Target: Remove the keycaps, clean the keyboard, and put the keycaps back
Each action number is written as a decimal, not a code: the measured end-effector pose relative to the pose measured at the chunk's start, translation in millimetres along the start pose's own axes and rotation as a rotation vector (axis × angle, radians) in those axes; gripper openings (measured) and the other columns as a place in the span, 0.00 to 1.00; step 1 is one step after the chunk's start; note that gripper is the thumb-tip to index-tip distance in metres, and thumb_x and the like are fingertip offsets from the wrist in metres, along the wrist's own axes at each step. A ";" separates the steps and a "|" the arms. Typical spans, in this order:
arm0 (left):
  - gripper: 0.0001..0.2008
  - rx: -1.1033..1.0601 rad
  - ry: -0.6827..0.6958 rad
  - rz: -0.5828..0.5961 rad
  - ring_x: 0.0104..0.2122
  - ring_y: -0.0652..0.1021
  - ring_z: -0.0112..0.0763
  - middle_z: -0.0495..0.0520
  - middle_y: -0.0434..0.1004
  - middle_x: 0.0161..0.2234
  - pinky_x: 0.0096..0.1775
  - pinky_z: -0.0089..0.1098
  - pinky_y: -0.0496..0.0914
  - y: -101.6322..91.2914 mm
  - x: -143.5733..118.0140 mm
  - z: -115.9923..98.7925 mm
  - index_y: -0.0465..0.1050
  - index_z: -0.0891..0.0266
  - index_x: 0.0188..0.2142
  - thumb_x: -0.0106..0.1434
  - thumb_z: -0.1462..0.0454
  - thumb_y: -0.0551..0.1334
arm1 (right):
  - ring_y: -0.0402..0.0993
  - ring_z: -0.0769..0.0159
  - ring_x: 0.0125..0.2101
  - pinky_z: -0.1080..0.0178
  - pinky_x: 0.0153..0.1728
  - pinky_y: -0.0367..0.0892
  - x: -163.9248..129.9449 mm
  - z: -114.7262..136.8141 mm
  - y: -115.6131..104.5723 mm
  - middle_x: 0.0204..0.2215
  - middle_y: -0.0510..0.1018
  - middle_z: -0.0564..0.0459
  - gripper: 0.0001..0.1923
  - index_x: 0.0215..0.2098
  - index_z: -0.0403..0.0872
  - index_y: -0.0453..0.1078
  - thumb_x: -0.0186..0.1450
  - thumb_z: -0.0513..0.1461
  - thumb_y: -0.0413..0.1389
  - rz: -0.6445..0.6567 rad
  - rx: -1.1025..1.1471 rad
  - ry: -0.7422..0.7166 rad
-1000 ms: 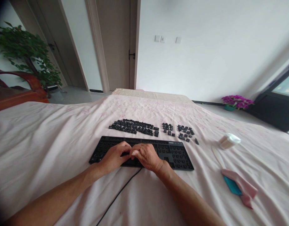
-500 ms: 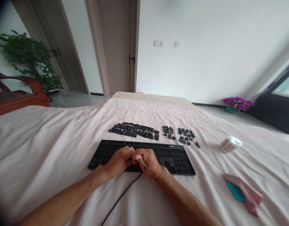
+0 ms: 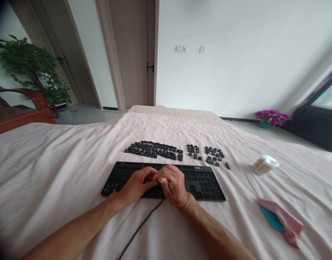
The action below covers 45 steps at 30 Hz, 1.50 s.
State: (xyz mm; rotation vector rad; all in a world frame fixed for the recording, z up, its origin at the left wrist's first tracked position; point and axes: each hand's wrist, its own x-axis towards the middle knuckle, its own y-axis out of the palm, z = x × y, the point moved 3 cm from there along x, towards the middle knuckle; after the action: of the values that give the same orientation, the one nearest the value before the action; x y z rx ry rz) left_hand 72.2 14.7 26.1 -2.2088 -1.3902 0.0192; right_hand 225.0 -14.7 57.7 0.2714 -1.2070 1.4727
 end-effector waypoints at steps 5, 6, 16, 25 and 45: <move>0.17 -0.191 -0.128 -0.121 0.37 0.78 0.28 0.53 0.75 0.42 0.41 0.31 0.71 -1.8 2.5 13.0 0.70 0.61 0.45 0.55 0.72 0.62 | 0.72 0.64 0.37 0.61 0.41 0.65 13.2 3.4 -6.6 0.33 0.78 0.51 0.15 0.51 0.49 0.69 0.71 0.37 0.44 0.076 -0.150 0.031; 0.18 -0.224 -0.143 -0.135 0.36 0.78 0.28 0.53 0.74 0.43 0.41 0.31 0.72 -1.9 2.9 15.0 0.69 0.61 0.46 0.55 0.73 0.62 | 0.72 0.65 0.36 0.62 0.40 0.65 14.7 1.8 -5.8 0.34 0.78 0.51 0.15 0.51 0.49 0.69 0.71 0.37 0.44 0.119 -0.197 0.081; 0.23 -0.301 -0.153 -0.199 0.35 0.79 0.26 0.55 0.71 0.43 0.38 0.29 0.73 -2.4 2.4 15.8 0.64 0.60 0.51 0.56 0.72 0.63 | 0.75 0.66 0.36 0.67 0.37 0.62 9.9 -13.0 8.7 0.32 0.80 0.55 0.08 0.35 0.52 0.76 0.66 0.43 0.55 0.384 -0.433 0.397; 0.17 -0.105 -0.097 -0.210 0.33 0.78 0.27 0.54 0.75 0.40 0.40 0.31 0.73 -3.7 1.4 10.7 0.69 0.61 0.46 0.57 0.73 0.59 | 0.77 0.62 0.36 0.66 0.31 0.58 46.7 -64.6 2.1 0.32 0.82 0.55 0.10 0.36 0.53 0.77 0.64 0.43 0.54 0.353 -0.593 0.681; 0.16 -0.019 -0.021 -0.161 0.34 0.77 0.26 0.52 0.76 0.39 0.41 0.29 0.72 -4.9 1.6 7.9 0.73 0.62 0.41 0.55 0.76 0.57 | 0.76 0.57 0.41 0.62 0.38 0.63 57.3 -89.5 31.2 0.38 0.81 0.47 0.13 0.39 0.51 0.77 0.66 0.42 0.50 0.496 -0.713 0.741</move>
State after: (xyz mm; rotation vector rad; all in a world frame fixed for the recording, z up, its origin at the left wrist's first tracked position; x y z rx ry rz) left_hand 66.6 21.1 21.8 -2.1108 -1.5823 -0.0279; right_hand 220.3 95.1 44.0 -1.0320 -1.1139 1.2517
